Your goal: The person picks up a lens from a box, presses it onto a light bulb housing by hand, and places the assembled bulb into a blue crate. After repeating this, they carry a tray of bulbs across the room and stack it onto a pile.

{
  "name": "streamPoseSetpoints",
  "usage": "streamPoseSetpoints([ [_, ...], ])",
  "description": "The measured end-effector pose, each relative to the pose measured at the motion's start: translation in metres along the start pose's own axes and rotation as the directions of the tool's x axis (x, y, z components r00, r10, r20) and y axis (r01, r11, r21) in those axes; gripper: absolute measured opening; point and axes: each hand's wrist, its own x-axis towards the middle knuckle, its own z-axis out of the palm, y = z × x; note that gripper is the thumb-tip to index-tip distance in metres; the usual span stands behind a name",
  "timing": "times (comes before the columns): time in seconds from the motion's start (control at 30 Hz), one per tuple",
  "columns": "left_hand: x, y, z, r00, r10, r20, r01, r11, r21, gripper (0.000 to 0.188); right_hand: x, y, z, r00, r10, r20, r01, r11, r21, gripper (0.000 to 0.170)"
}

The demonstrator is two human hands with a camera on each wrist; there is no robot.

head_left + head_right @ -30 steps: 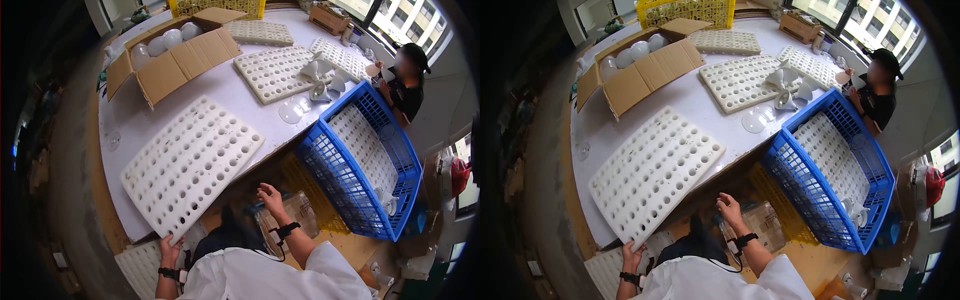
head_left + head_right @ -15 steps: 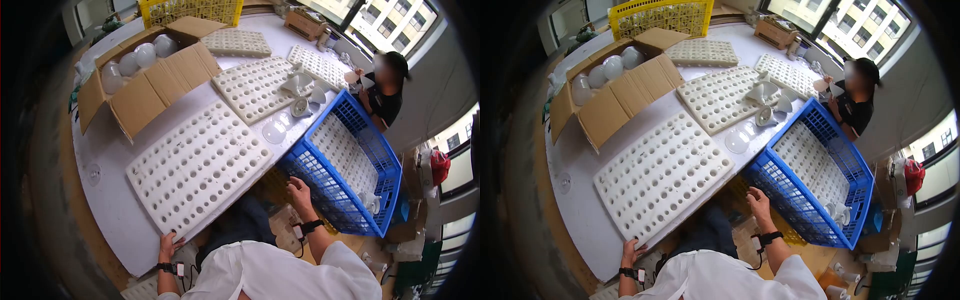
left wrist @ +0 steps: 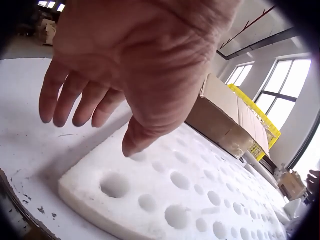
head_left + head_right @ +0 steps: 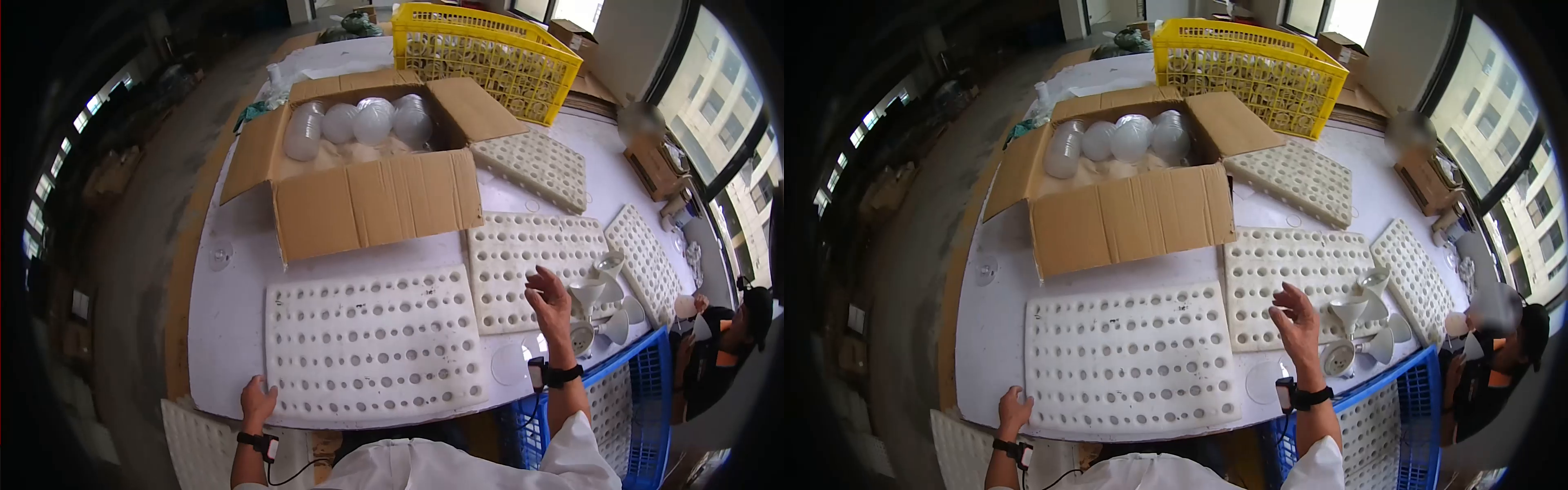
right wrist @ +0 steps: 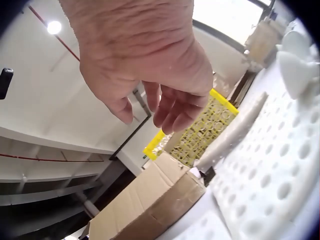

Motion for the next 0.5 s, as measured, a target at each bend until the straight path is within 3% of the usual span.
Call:
streamPoseSetpoints([
  [0.13,0.035,0.077,0.035,0.944,0.303,-0.127,-0.322,0.931,-0.174,0.041,0.127,-0.059,0.059,0.940,-0.270,0.210,0.305,0.940,-0.154,0.067],
  [0.27,0.090,0.140,0.085,0.797,0.537,-0.276,-0.579,0.809,-0.100,0.045,0.241,-0.083,0.122,0.870,-0.291,0.397,0.443,0.815,-0.374,0.078],
  [0.33,0.102,0.142,0.106,0.787,0.555,-0.270,-0.593,0.801,-0.081,0.046,0.297,-0.084,0.148,0.851,-0.260,0.456,0.452,0.804,-0.386,0.080],
  [0.4,0.107,0.150,0.121,0.784,0.564,-0.259,-0.598,0.799,-0.068,0.046,0.347,-0.082,0.173,0.743,-0.310,0.594,0.638,0.596,-0.488,0.083],
  [0.43,0.101,0.148,0.119,0.776,0.574,-0.261,-0.604,0.796,-0.045,0.046,0.368,-0.079,0.186,0.722,-0.301,0.623,0.663,0.558,-0.499,0.089],
  [0.5,0.101,0.151,0.111,0.765,0.586,-0.268,-0.612,0.791,-0.018,0.047,0.402,-0.079,0.212,0.742,-0.197,0.640,0.639,0.497,-0.588,0.094],
])
